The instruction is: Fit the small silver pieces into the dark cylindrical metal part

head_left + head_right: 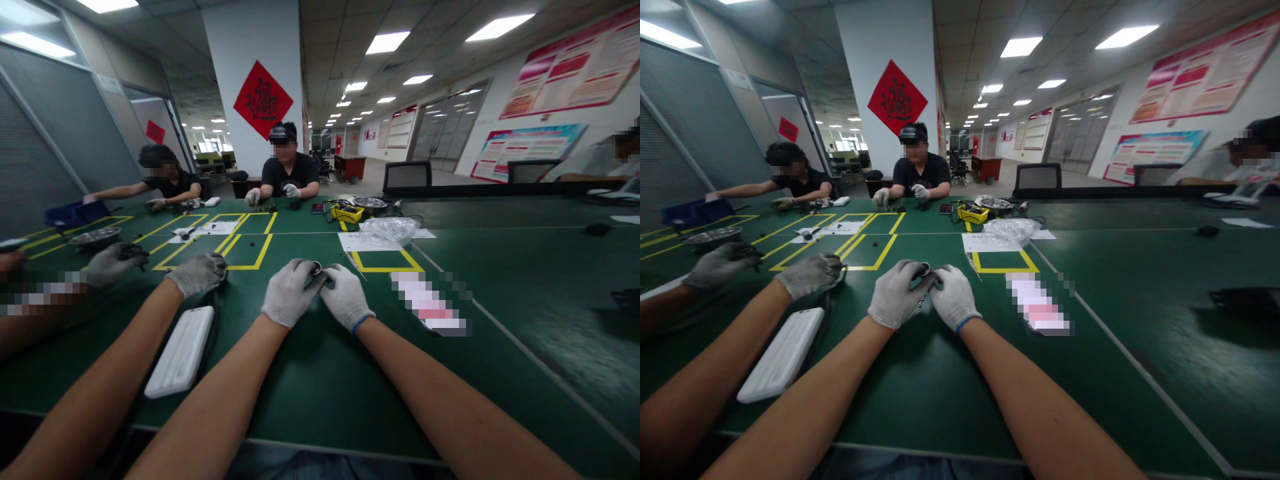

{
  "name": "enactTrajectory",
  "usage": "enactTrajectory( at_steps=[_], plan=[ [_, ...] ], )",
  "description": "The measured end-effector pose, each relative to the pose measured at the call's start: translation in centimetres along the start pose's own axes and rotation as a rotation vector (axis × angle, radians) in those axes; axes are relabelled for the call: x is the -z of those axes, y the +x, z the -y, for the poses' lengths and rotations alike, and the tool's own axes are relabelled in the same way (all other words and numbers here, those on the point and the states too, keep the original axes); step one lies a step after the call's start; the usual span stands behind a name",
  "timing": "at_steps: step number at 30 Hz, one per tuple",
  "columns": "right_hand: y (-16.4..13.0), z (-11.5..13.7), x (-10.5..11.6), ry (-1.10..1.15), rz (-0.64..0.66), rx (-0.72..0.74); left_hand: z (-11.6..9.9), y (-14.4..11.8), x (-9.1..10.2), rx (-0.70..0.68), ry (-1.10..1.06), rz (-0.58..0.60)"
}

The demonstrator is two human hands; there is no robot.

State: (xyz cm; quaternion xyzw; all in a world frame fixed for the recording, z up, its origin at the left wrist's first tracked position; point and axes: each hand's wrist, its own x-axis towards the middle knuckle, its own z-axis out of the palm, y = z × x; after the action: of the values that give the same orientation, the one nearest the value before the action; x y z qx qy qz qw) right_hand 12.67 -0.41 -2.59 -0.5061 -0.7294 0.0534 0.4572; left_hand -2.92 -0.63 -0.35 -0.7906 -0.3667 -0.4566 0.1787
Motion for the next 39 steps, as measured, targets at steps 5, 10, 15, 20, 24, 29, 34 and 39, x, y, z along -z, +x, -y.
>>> enactTrajectory(
  at_steps=[5,10,15,20,24,29,34,39],
  plan=[
    [-0.03,0.04,-0.03,-0.017,-0.008,0.0,-0.01,-0.04,-0.04,0.011,-0.021,0.0],
    [-0.02,-0.07,-0.18,-0.024,-0.037,0.002,-0.17,0.0,-0.03,0.025,-0.039,0.003],
    [0.02,-0.17,-0.23,-0.06,-0.062,-0.005,-0.28,0.07,-0.01,0.023,-0.052,0.001],
    [-0.03,-0.21,-0.24,-0.092,-0.083,-0.023,-0.41,0.12,0.02,0.007,-0.062,0.001],
    [-0.05,-0.24,-0.27,-0.089,-0.086,-0.04,-0.39,0.06,-0.06,0.001,-0.059,-0.003],
    [-0.01,-0.21,-0.21,-0.001,-0.052,0.003,-0.15,-0.05,-0.14,-0.009,-0.043,0.012],
    [0.0,-0.23,-0.19,0.0,-0.06,0.014,-0.19,-0.05,-0.08,-0.007,-0.029,0.0],
    [0.0,-0.23,-0.25,-0.034,-0.071,-0.011,-0.37,0.03,0.0,-0.006,-0.025,0.003]
  ],
)
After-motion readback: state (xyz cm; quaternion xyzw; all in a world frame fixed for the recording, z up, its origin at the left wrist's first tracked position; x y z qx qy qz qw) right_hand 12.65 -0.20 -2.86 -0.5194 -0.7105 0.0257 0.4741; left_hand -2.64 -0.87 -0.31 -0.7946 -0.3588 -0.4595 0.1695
